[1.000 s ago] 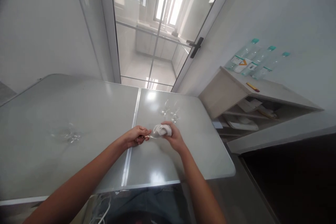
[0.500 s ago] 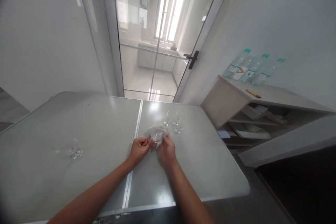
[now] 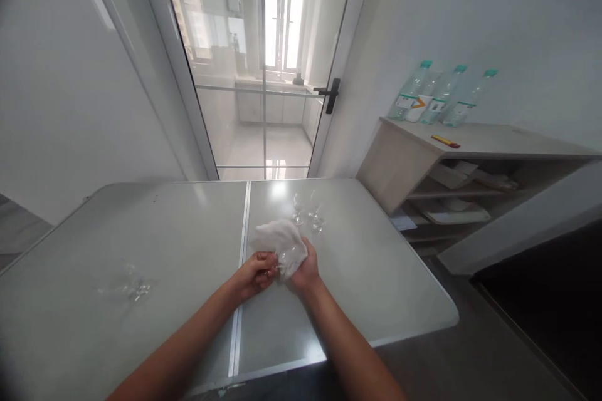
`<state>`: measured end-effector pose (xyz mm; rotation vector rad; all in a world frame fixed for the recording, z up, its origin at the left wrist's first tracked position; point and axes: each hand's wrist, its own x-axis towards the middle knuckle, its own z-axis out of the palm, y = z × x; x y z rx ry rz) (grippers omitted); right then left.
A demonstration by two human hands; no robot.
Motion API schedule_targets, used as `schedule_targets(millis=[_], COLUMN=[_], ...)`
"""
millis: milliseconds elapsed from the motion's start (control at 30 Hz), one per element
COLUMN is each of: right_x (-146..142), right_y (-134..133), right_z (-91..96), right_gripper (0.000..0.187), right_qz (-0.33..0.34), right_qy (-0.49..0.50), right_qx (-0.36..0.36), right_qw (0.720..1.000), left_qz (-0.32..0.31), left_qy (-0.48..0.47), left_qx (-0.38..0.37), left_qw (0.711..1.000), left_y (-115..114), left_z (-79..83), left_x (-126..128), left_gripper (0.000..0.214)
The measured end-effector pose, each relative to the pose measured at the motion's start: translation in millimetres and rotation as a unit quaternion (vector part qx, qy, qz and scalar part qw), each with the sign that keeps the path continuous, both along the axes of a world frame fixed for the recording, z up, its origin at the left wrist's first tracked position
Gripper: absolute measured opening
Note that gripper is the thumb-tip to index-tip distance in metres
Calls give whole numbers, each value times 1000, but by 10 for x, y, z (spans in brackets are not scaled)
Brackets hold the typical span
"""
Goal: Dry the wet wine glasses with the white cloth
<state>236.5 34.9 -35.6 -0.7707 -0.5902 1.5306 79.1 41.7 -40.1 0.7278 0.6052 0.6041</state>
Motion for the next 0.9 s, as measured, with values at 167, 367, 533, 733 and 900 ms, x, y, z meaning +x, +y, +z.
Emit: schedule_targets(millis=[167, 367, 533, 733, 900], right_x=[-145, -182, 4, 67, 50], right_y=[-86, -154, -86, -30, 2], right_z=[77, -156, -45, 11, -76], right_gripper=[60, 43, 25, 17, 32], right_qz=[46, -217, -180, -84, -31], right_qy=[-29, -255, -496, -499, -244], right_qx=[27, 117, 298, 218, 105], right_qw=[998, 935, 796, 834, 964], left_qz=[159, 231, 232, 86, 88], left_qy=[16, 158, 335, 340, 312], left_qx=[54, 194, 459, 671, 669], left_qw=[986, 940, 790, 653, 669], left_y=[6, -77, -112, -29, 29], left_z=[-70, -111, -88, -44, 66], left_x=[96, 292, 149, -157, -259], left_gripper=[58, 64, 49, 24, 28])
